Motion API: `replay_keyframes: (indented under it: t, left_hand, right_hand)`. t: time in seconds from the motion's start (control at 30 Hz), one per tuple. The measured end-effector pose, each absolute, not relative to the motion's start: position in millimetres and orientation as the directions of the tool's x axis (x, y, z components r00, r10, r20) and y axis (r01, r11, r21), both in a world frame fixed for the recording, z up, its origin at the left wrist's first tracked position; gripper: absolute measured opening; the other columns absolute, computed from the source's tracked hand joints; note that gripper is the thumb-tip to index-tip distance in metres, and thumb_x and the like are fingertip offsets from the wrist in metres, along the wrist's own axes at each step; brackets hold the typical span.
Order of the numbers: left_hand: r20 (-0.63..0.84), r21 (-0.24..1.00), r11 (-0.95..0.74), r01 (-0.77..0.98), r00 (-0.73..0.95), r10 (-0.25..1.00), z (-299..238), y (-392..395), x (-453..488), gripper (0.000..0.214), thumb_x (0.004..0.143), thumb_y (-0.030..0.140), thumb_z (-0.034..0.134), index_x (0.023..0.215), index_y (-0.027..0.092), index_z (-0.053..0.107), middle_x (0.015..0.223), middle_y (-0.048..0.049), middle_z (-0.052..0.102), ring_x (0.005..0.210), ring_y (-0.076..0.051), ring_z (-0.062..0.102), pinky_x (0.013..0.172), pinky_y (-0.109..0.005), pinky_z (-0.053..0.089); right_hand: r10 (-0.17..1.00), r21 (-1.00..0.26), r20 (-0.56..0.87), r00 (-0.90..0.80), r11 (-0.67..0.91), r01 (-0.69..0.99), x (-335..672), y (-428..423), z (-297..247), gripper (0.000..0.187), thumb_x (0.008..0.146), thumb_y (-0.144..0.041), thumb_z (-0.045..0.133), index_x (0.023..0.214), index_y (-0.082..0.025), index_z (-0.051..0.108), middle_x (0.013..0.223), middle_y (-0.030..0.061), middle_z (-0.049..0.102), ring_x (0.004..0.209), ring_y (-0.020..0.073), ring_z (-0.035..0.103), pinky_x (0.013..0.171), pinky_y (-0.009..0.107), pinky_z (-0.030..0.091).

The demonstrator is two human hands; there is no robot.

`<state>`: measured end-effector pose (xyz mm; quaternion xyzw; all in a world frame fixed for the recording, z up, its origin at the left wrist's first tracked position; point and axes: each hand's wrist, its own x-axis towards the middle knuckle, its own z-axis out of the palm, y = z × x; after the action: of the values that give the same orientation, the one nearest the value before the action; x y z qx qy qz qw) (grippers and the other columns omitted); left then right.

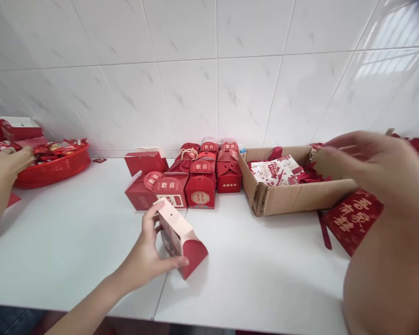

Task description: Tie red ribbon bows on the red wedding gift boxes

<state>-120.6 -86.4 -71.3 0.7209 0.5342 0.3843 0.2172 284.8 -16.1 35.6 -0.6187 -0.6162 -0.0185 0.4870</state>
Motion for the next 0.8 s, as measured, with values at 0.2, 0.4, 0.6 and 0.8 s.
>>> replay_keyframes:
  t: [0.2,0.4,0.6,0.8]
  left_hand:
    - [0.359,0.744,-0.388,0.544,0.164,0.919,-80,-60,-51,0.114,0.056,0.046,0.082,0.138,0.034,0.005,0.141,-0.0156,0.017,0.133,-0.037,0.026,0.103,-0.060,0.034]
    - [0.207,0.824,-0.309,0.474,0.257,0.944,-59,-72,-8,0.083,0.079,0.054,0.058,0.140,0.034,0.004,0.146,-0.0144,0.008,0.139,-0.037,0.013,0.100,-0.058,0.039]
    - [0.263,0.800,-0.367,0.475,0.272,0.926,-17,-45,11,0.052,0.092,0.053,0.032,0.141,0.038,0.024,0.154,-0.0009,0.009,0.143,-0.030,0.005,0.113,-0.059,0.017]
    - [0.341,0.811,-0.474,0.343,0.381,0.859,-34,55,39,0.038,0.089,0.050,0.045,0.124,0.036,0.053,0.155,0.0021,0.014,0.143,-0.026,0.016,0.112,-0.048,0.029]
  right_hand:
    - [0.956,-0.435,0.295,0.011,0.124,0.892,297,16,20,0.014,0.077,-0.025,0.059,0.082,-0.021,0.072,0.077,0.0025,0.071,0.071,0.0192,0.063,0.065,0.033,0.046]
    - [0.985,-0.431,0.173,0.014,0.062,0.900,302,25,20,0.024,0.078,-0.032,0.054,0.096,-0.021,0.066,0.070,0.0003,0.069,0.069,0.0191,0.063,0.059,0.028,0.043]
    - [0.998,-0.445,0.054,0.009,0.016,0.896,303,36,12,0.024,0.074,-0.023,0.053,0.097,-0.020,0.061,0.082,0.0033,0.069,0.072,0.0191,0.062,0.061,0.027,0.044]
    - [0.985,-0.415,-0.047,0.164,-0.169,0.894,303,49,0,0.025,0.082,-0.027,0.044,0.103,-0.017,0.054,0.092,0.0113,0.068,0.075,0.0245,0.062,0.061,0.032,0.043]
